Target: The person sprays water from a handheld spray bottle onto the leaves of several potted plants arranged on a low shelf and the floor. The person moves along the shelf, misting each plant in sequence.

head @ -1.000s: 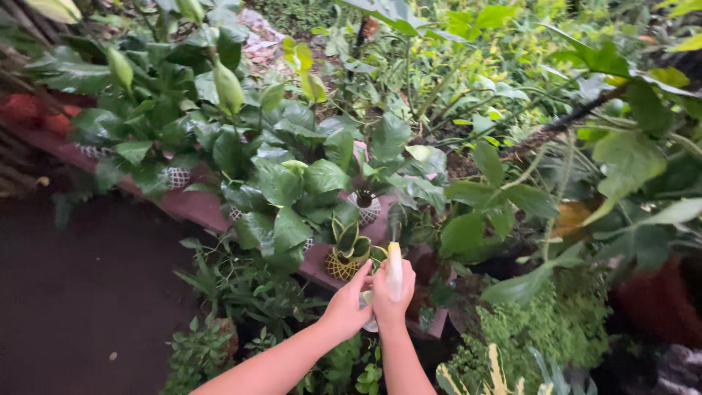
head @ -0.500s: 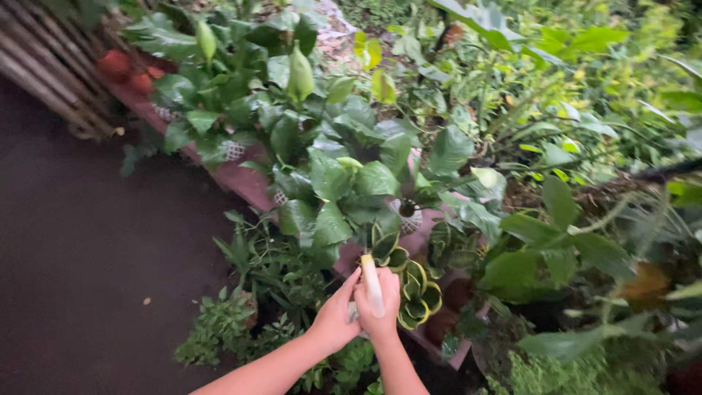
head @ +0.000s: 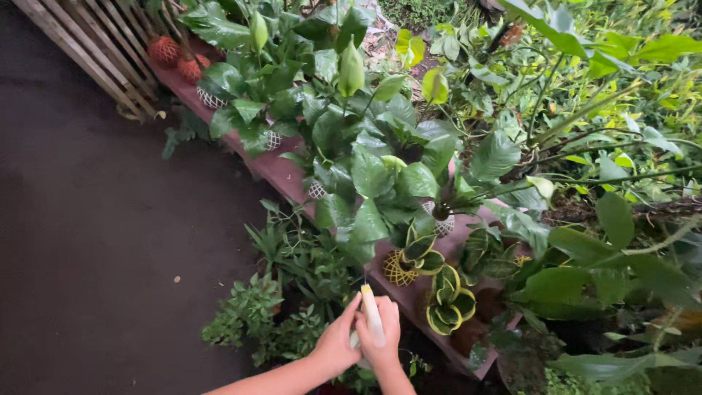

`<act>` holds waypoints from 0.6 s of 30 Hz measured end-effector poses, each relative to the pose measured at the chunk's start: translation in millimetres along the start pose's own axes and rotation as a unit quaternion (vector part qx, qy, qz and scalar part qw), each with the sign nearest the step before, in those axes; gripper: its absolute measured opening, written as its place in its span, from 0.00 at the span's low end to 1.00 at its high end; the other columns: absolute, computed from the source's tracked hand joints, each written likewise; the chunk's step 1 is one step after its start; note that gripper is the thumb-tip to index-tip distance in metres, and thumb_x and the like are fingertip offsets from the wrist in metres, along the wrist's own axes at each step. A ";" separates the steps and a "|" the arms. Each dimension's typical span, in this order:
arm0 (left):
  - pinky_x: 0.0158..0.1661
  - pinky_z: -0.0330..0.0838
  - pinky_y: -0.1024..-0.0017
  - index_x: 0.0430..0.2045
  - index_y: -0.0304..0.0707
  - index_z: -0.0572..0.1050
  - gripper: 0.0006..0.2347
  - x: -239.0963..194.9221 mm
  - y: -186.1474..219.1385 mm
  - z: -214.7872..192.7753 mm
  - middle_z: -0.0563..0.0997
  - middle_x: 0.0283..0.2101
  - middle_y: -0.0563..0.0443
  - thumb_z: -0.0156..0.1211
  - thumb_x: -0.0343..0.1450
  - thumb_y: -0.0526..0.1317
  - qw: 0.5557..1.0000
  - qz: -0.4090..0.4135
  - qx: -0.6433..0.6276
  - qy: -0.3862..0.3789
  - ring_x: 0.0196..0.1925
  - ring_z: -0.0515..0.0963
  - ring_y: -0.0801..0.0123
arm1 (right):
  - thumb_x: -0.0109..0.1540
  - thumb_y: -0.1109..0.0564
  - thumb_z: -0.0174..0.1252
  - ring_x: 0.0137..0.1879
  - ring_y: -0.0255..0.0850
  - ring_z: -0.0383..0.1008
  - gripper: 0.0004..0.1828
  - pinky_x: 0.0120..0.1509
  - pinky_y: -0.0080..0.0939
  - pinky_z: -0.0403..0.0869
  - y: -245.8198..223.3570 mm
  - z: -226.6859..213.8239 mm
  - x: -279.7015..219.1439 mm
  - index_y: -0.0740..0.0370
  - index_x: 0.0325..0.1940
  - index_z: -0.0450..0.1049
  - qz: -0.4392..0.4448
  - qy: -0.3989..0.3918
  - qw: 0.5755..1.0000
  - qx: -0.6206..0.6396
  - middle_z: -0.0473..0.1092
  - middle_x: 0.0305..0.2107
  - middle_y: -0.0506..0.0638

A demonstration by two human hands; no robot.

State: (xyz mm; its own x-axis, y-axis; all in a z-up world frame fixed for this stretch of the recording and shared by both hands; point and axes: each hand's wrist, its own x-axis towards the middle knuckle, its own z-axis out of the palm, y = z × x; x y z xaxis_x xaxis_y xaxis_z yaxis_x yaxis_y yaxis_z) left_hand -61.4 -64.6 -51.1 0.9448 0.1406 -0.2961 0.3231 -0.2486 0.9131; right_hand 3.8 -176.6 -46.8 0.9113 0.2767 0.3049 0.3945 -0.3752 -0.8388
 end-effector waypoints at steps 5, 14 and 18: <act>0.56 0.73 0.67 0.72 0.44 0.50 0.45 -21.0 -26.7 -22.9 0.79 0.53 0.45 0.69 0.57 0.32 0.998 0.044 -0.022 -0.031 0.58 0.80 0.59 | 0.50 0.63 0.62 0.41 0.50 0.70 0.17 0.45 0.48 0.70 -9.4 26.5 -32.3 0.60 0.44 0.74 0.050 0.015 0.998 0.036 0.72 0.34 0.52; 0.57 0.73 0.67 0.72 0.40 0.51 0.43 -22.0 -4.8 -92.9 0.82 0.50 0.47 0.70 0.60 0.32 0.993 0.113 -0.031 0.027 0.56 0.83 0.60 | 0.54 0.63 0.61 0.39 0.47 0.71 0.10 0.45 0.45 0.73 -56.6 74.7 3.9 0.60 0.38 0.72 0.060 0.091 0.991 0.078 0.68 0.33 0.51; 0.55 0.74 0.68 0.71 0.39 0.54 0.42 -15.0 7.7 -126.3 0.82 0.50 0.47 0.71 0.60 0.32 0.986 0.134 -0.049 0.088 0.54 0.83 0.61 | 0.52 0.64 0.61 0.42 0.49 0.69 0.14 0.47 0.46 0.70 -89.7 93.4 44.3 0.61 0.41 0.72 -0.042 0.065 0.997 -0.018 0.69 0.35 0.52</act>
State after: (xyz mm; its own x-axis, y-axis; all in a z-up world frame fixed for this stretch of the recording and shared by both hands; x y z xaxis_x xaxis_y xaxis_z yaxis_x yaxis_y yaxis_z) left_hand -80.1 52.5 -4.2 0.9685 0.2489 0.0056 0.0473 -0.2063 0.9774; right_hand -2.1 -48.0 -0.3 0.8816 0.1921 0.4312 0.4718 -0.3886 -0.7914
